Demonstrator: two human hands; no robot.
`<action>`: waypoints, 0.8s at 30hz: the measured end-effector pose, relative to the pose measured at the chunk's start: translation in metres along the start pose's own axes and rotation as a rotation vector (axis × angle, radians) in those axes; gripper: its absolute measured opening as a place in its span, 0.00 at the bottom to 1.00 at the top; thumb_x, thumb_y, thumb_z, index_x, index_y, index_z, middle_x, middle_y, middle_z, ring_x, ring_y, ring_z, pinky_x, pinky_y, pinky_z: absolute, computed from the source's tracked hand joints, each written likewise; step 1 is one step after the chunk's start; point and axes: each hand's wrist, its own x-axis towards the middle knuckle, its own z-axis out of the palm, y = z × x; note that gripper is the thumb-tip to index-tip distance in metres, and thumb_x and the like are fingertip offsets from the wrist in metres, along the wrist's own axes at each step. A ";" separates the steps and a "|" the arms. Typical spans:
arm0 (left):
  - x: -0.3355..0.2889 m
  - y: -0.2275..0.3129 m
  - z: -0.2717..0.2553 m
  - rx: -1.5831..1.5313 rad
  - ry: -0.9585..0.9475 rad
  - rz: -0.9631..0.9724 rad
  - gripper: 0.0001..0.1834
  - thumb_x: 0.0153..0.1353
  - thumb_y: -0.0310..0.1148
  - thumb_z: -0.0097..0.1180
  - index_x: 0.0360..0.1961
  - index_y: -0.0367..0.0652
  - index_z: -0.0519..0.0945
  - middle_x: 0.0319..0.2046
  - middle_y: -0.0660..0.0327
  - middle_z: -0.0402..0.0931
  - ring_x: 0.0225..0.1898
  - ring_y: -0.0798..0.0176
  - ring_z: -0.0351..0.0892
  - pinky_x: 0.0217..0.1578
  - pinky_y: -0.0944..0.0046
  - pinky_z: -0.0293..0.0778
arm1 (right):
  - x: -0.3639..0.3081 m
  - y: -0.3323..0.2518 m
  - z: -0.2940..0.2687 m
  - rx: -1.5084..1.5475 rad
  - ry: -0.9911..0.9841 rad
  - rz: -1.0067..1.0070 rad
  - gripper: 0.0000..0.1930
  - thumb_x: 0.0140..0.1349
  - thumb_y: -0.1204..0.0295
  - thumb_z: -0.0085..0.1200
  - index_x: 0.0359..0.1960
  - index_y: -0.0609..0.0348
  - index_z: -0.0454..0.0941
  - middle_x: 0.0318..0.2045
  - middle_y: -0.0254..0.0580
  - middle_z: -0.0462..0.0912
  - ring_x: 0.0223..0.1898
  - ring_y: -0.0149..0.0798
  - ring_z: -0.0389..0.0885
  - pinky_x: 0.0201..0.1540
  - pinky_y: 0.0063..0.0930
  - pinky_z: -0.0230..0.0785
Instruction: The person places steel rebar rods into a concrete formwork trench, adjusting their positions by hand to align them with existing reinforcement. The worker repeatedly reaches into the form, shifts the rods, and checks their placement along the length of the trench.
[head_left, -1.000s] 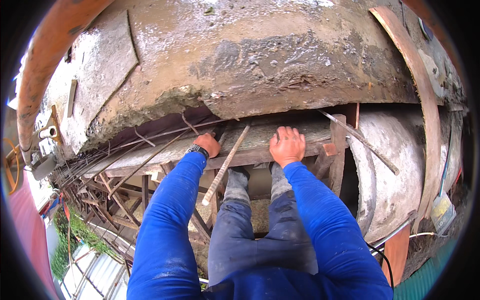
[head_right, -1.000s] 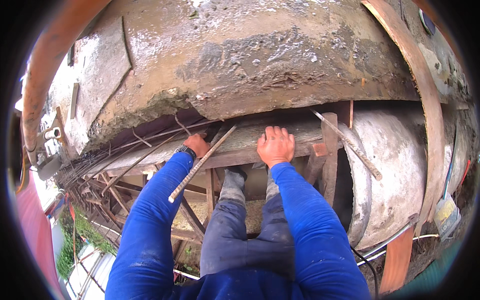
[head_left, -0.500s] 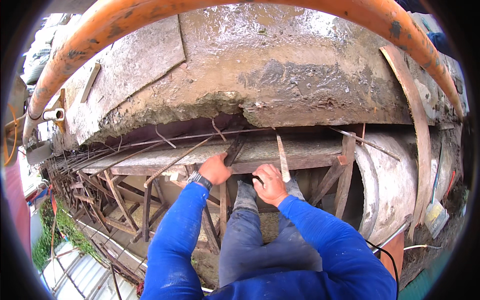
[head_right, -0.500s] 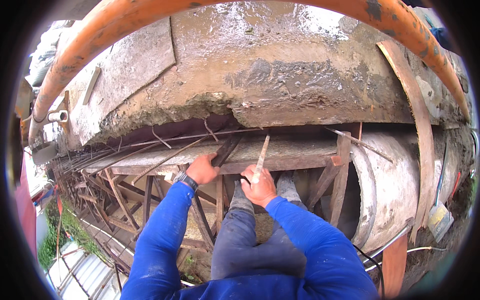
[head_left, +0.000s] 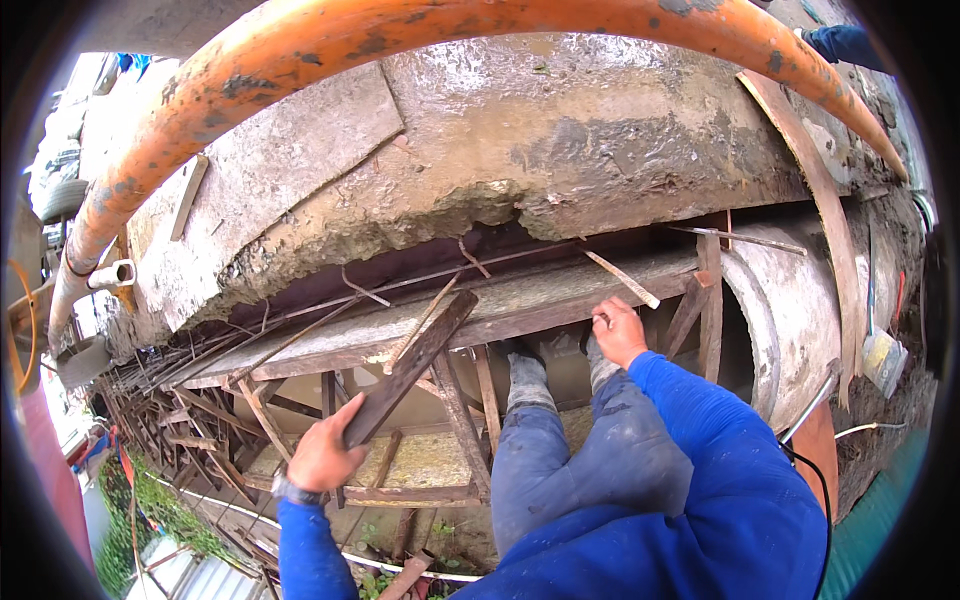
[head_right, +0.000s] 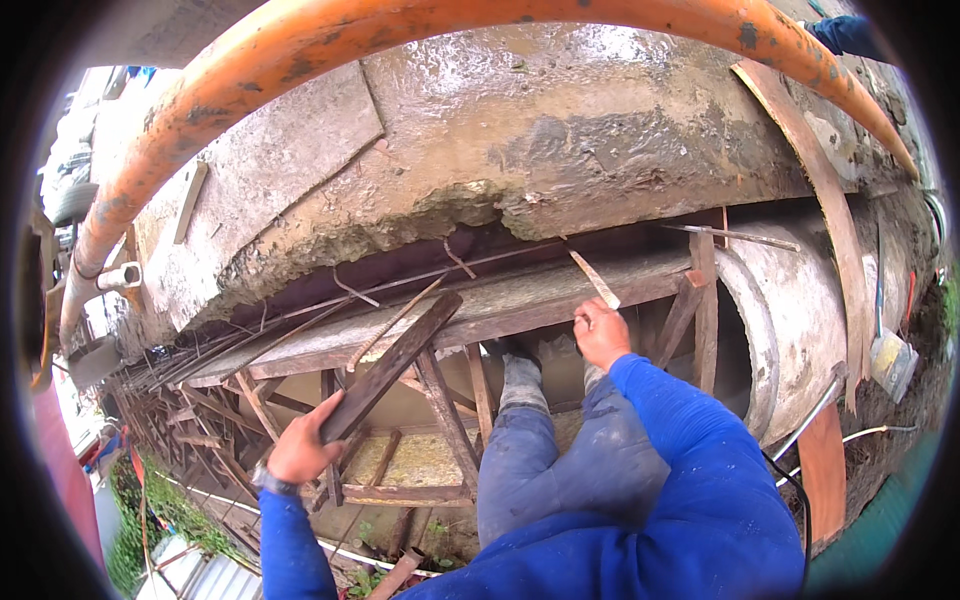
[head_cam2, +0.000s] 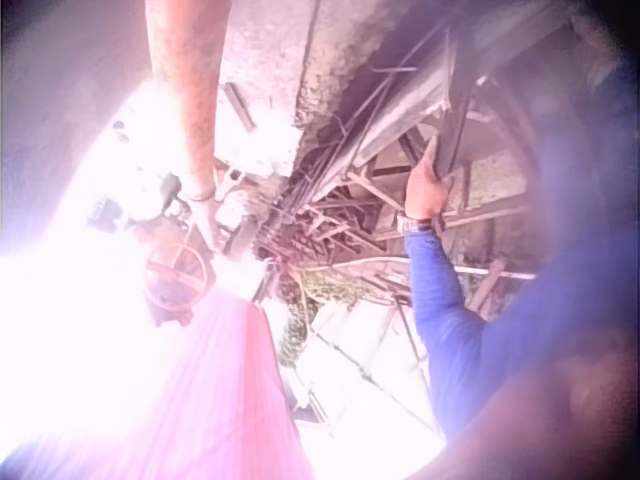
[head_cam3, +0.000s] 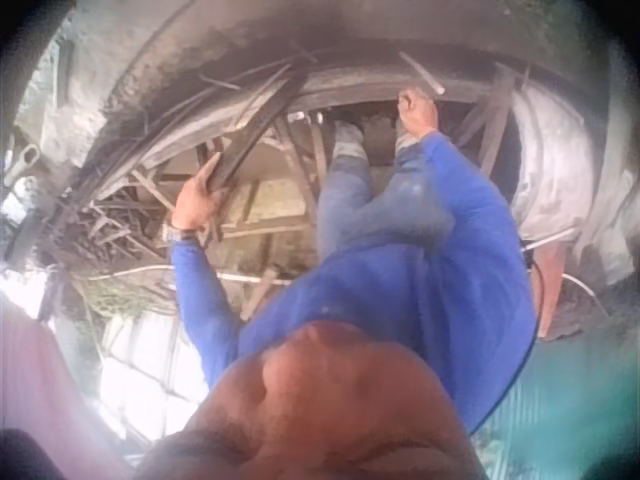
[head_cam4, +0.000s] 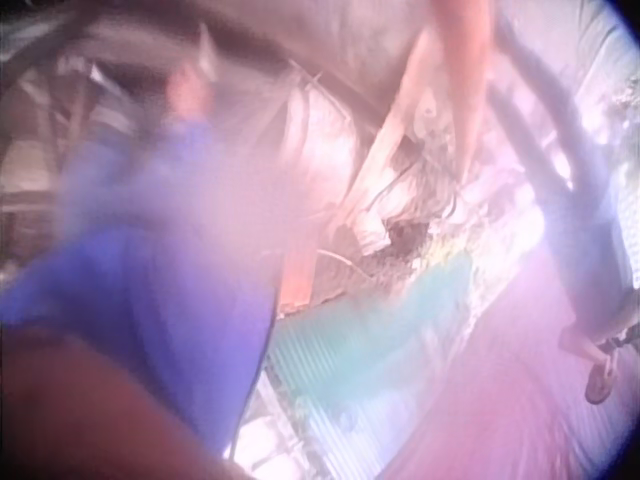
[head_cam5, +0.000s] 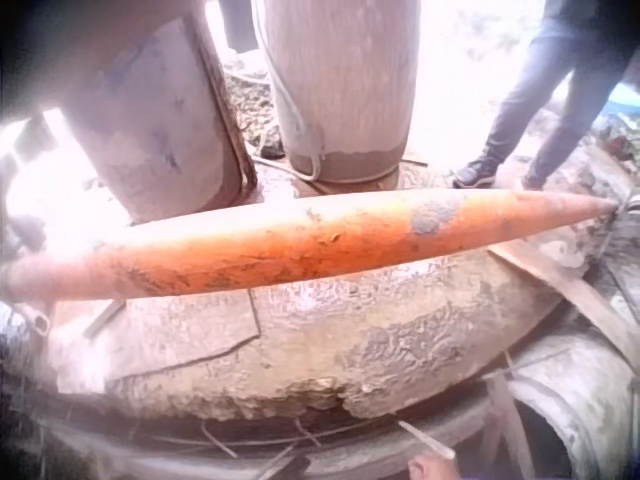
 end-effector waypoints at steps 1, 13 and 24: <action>-0.017 -0.010 -0.013 -0.056 0.003 0.018 0.47 0.54 0.31 0.69 0.78 0.44 0.70 0.54 0.37 0.86 0.56 0.39 0.88 0.61 0.51 0.80 | 0.001 0.001 -0.002 -0.079 0.002 -0.044 0.05 0.63 0.71 0.59 0.37 0.56 0.85 0.40 0.48 0.86 0.43 0.58 0.86 0.49 0.49 0.80; -0.016 -0.001 -0.059 -0.078 0.193 0.043 0.43 0.54 0.27 0.69 0.74 0.32 0.73 0.57 0.36 0.84 0.60 0.40 0.86 0.64 0.54 0.77 | 0.074 -0.029 0.111 -0.329 -0.070 0.069 0.07 0.62 0.65 0.61 0.39 0.52 0.84 0.45 0.41 0.85 0.57 0.50 0.80 0.60 0.52 0.71; 0.165 0.026 -0.063 0.170 0.278 0.184 0.34 0.54 0.36 0.71 0.63 0.30 0.82 0.55 0.37 0.85 0.56 0.37 0.86 0.61 0.49 0.80 | 0.068 -0.032 0.128 -0.415 0.063 0.034 0.13 0.63 0.59 0.57 0.42 0.51 0.84 0.46 0.40 0.88 0.56 0.49 0.82 0.59 0.52 0.71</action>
